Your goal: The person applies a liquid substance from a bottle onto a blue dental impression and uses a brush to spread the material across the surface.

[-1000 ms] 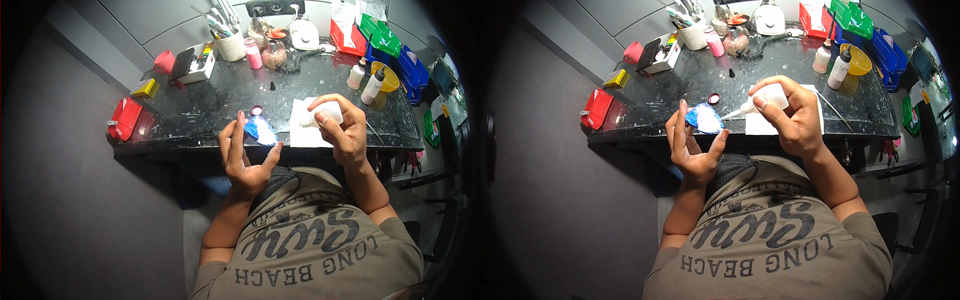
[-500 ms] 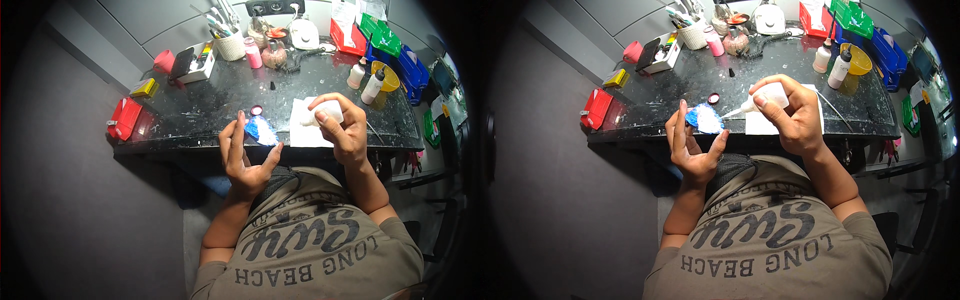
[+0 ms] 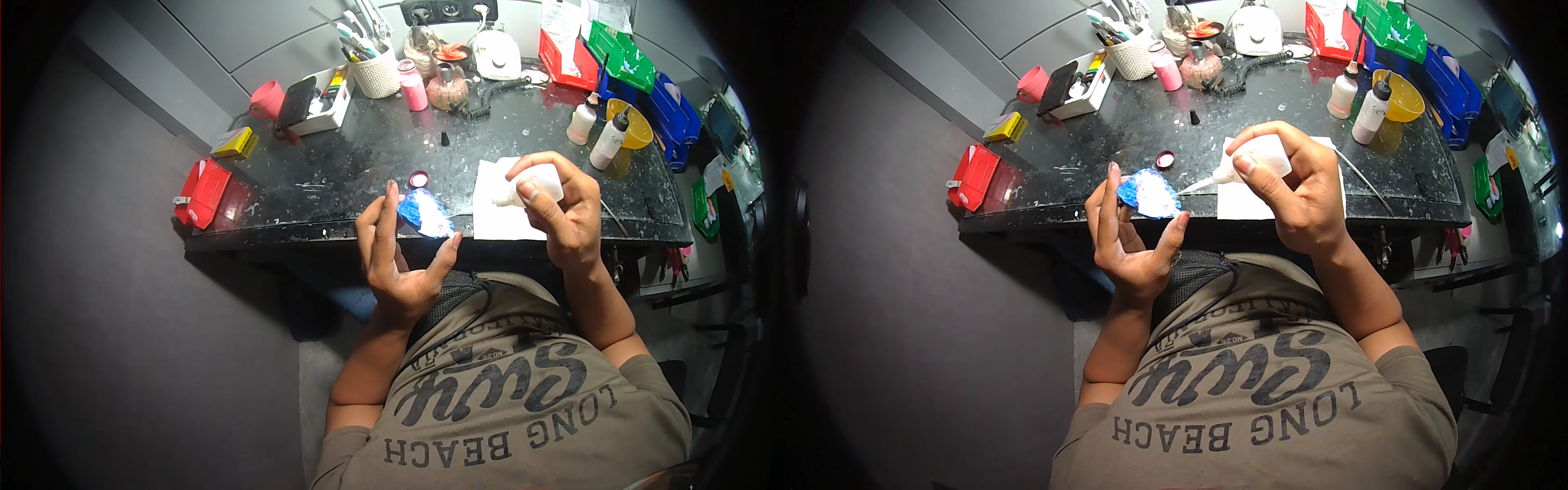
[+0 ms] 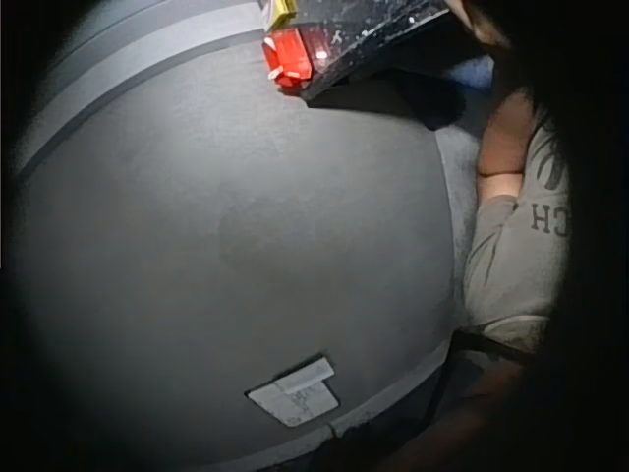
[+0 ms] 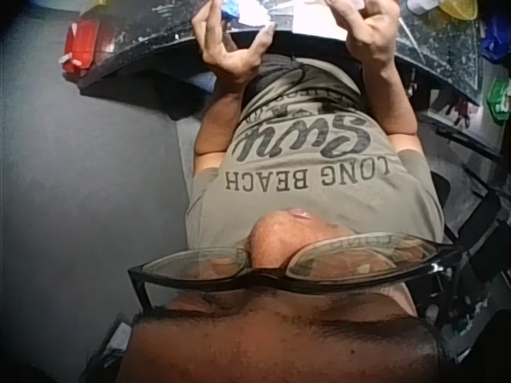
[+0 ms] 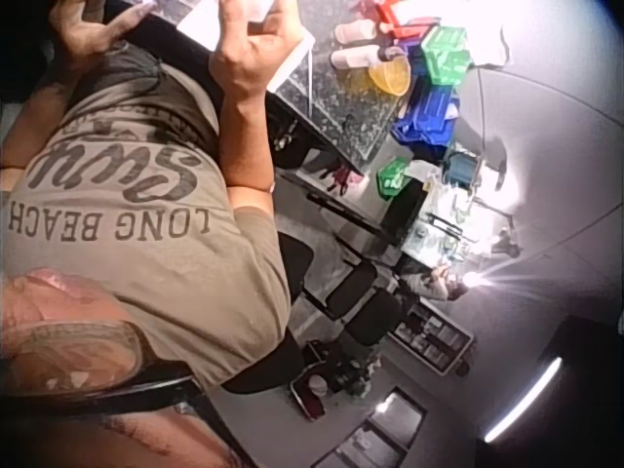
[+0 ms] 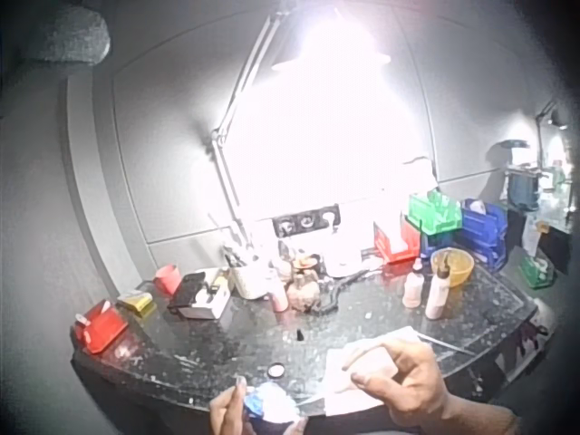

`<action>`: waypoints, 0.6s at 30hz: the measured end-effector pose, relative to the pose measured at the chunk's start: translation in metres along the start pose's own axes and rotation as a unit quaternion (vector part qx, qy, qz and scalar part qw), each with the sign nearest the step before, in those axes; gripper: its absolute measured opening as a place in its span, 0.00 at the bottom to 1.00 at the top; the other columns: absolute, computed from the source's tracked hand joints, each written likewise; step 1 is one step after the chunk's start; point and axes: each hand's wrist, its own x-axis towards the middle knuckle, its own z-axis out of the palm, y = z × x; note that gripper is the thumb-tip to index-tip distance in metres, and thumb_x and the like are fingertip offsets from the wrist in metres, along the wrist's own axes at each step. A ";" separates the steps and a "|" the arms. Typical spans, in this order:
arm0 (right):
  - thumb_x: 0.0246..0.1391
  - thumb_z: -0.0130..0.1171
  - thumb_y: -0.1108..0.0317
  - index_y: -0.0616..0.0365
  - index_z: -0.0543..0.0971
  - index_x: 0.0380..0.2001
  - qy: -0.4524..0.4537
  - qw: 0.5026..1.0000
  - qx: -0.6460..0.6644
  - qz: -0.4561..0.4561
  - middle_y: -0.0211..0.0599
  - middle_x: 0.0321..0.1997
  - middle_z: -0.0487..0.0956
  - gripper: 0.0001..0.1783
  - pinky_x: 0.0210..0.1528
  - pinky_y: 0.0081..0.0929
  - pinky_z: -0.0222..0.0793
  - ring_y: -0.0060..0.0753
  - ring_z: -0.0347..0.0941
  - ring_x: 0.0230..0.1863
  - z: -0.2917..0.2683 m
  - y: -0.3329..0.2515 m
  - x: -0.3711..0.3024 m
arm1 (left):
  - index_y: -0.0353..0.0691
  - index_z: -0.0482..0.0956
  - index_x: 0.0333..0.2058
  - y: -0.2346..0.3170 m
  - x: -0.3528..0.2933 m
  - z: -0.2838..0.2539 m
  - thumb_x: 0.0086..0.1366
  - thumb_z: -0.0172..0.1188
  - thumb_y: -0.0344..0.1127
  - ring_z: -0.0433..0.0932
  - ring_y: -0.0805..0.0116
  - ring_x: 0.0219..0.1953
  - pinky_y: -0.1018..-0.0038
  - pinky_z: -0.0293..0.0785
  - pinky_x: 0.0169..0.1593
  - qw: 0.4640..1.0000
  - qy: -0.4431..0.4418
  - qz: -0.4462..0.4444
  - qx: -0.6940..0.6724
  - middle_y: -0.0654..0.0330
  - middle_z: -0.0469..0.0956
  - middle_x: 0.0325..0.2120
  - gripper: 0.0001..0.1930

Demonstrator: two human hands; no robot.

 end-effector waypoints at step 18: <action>0.63 0.60 0.73 0.67 0.80 0.41 0.005 1.000 -0.007 -0.003 0.23 0.27 0.77 0.07 0.27 0.10 0.56 0.07 0.66 0.27 -0.001 0.001 0.001 | 0.23 0.66 0.65 0.001 0.000 -0.001 0.51 0.79 0.27 0.74 0.62 0.52 0.70 0.74 0.56 1.000 -0.003 -0.006 -0.005 0.47 0.67 0.53 0.44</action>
